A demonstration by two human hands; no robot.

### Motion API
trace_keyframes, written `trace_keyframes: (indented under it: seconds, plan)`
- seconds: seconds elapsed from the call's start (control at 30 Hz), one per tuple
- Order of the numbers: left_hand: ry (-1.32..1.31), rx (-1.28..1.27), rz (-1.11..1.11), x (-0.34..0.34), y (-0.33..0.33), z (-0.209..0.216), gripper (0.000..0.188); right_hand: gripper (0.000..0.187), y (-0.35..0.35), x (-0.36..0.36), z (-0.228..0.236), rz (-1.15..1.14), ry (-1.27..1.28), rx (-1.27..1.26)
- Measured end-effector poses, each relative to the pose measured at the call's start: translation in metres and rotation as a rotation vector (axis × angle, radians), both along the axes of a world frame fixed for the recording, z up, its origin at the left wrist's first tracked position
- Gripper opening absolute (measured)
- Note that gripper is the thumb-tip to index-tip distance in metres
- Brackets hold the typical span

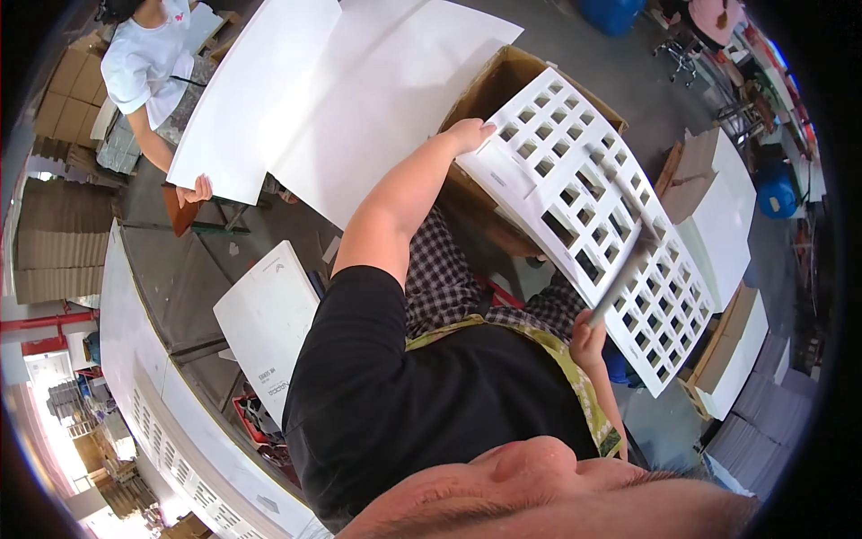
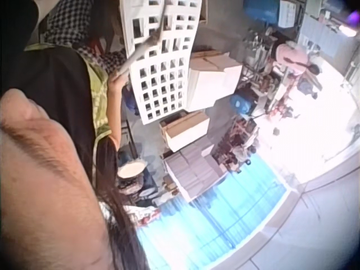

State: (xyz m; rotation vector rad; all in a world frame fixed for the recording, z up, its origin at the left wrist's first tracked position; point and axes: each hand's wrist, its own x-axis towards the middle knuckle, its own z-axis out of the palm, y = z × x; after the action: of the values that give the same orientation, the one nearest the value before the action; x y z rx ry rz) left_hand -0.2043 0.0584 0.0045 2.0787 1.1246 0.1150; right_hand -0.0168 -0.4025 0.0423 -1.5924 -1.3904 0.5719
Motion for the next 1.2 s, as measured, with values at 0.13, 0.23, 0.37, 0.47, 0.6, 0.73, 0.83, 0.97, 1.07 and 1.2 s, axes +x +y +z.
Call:
trace_keyframes:
  seconds: [0.13, 0.23, 0.37, 0.47, 0.6, 0.73, 0.83, 0.97, 1.07, 1.2]
  plan:
    - [0.041, 0.059, 0.009, -0.002, 0.003, -0.007, 0.060, 0.022, 0.010, 0.002, -0.021, -0.049, -0.188, -0.554]
    - [0.051, 0.008, 0.018, -0.006, 0.002, -0.013, 0.062, 0.028, 0.007, 0.003, 0.001, -0.149, -0.024, -0.451]
    - [0.080, -0.012, -0.001, -0.003, 0.001, -0.018, 0.063, 0.022, 0.008, 0.015, 0.005, -0.103, 0.256, -0.066]
    - [0.086, 0.014, -0.008, 0.002, 0.005, -0.030, 0.064, 0.018, 0.014, 0.026, 0.014, -0.262, 0.079, -0.044]
    - [0.064, -0.112, -0.005, -0.003, 0.020, -0.050, 0.062, 0.012, -0.010, 0.082, -0.017, -0.531, 0.079, 0.022]
    - [-0.086, -0.419, -0.055, -0.002, 0.022, -0.046, 0.053, 0.013, -0.075, 0.134, -0.035, -0.878, 0.247, 0.007]
    - [-0.157, -0.603, 0.054, 0.012, 0.000, -0.011, 0.045, 0.025, -0.143, 0.162, -0.053, -1.160, -0.081, -0.111]
    - [-0.199, -0.661, 0.215, 0.017, 0.011, -0.031, 0.046, 0.033, -0.212, 0.195, -0.051, -1.429, -0.297, -0.391]
    - [-0.213, -0.637, 0.209, 0.023, 0.012, -0.035, 0.046, 0.030, -0.258, 0.202, -0.061, -1.565, -0.236, -0.589]
    - [0.019, -0.508, 0.293, 0.025, 0.016, -0.029, 0.041, 0.034, -0.289, 0.211, -0.080, -1.573, -0.210, -0.645]
